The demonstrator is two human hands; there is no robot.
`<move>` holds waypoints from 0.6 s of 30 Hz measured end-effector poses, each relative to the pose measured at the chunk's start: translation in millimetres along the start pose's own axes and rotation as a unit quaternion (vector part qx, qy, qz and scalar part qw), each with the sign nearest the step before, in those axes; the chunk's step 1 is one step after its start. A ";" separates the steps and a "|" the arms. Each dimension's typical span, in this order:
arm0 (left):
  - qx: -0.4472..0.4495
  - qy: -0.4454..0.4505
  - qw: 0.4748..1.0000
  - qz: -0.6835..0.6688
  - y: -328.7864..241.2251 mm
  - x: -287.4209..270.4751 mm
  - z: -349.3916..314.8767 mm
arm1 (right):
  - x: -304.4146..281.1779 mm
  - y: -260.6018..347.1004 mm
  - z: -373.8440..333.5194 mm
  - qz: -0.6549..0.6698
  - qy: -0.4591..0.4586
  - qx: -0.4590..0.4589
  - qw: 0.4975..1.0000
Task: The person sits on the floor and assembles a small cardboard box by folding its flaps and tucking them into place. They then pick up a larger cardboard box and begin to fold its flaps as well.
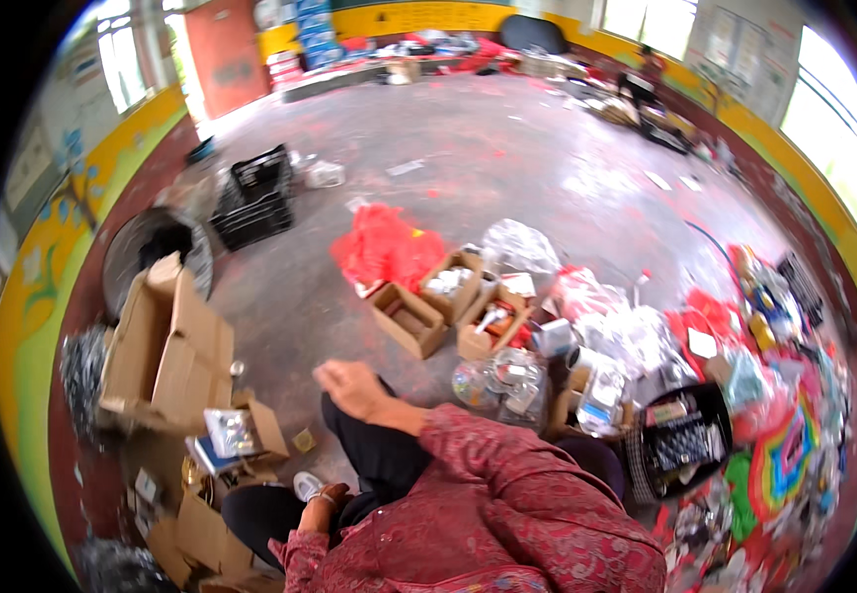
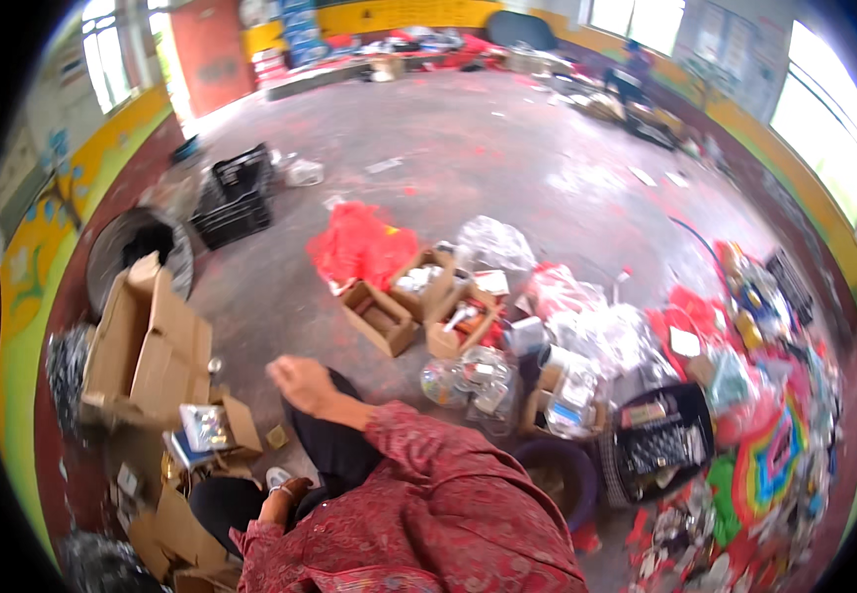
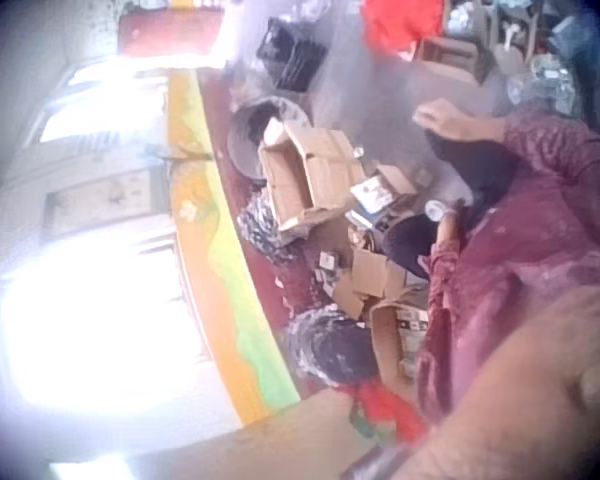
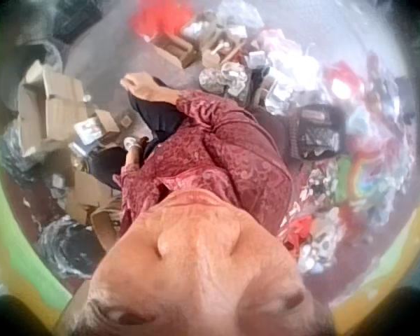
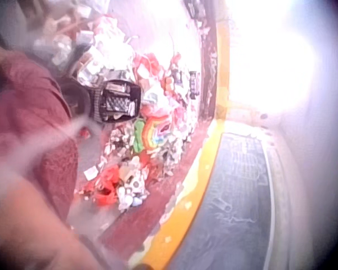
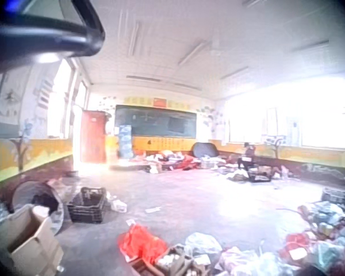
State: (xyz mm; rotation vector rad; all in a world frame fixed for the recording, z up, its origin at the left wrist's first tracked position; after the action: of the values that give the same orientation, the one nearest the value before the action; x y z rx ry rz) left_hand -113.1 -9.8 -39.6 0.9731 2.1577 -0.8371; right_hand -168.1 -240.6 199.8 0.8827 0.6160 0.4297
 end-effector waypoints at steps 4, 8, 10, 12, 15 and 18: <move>0.047 -0.101 0.994 -0.012 -61.7 -54.9 -58.3 | 26.5 27.5 8.1 -0.011 0.057 -0.102 0.993; 0.106 -0.204 0.971 -0.068 -13.7 -1.9 -34.7 | 88.0 28.5 7.2 -0.081 0.160 -0.286 0.941; 0.047 -0.155 0.984 -0.068 -13.6 -7.9 -51.1 | 111.7 11.3 -2.7 -0.126 0.227 -0.350 0.900; 0.027 -0.214 0.970 -0.116 -19.9 -25.8 -55.4 | 119.3 7.3 -3.0 -0.113 0.365 -0.124 0.916; -0.040 -0.071 0.995 -0.049 -12.5 -14.0 -42.3 | 142.8 -19.8 -15.7 -0.208 0.516 -0.157 0.816; -0.053 0.005 0.998 -0.031 -17.9 -11.0 -29.4 | 154.4 -24.0 -8.3 -0.250 0.584 -0.173 0.752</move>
State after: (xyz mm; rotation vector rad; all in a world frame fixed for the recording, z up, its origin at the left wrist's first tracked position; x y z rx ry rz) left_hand -129.6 -1.7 -8.4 0.8632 2.2257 -0.7395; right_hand -55.7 -159.6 127.2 -0.0524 1.8145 0.5542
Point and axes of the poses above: each hand's wrist, its own z-axis towards the middle knuckle, its own x-axis out of the palm, y = z × x, the point moved 4 cm from there along z, towards the middle knuckle, and after that the axes turned 3 degrees about -y, right-handed, at the moved point
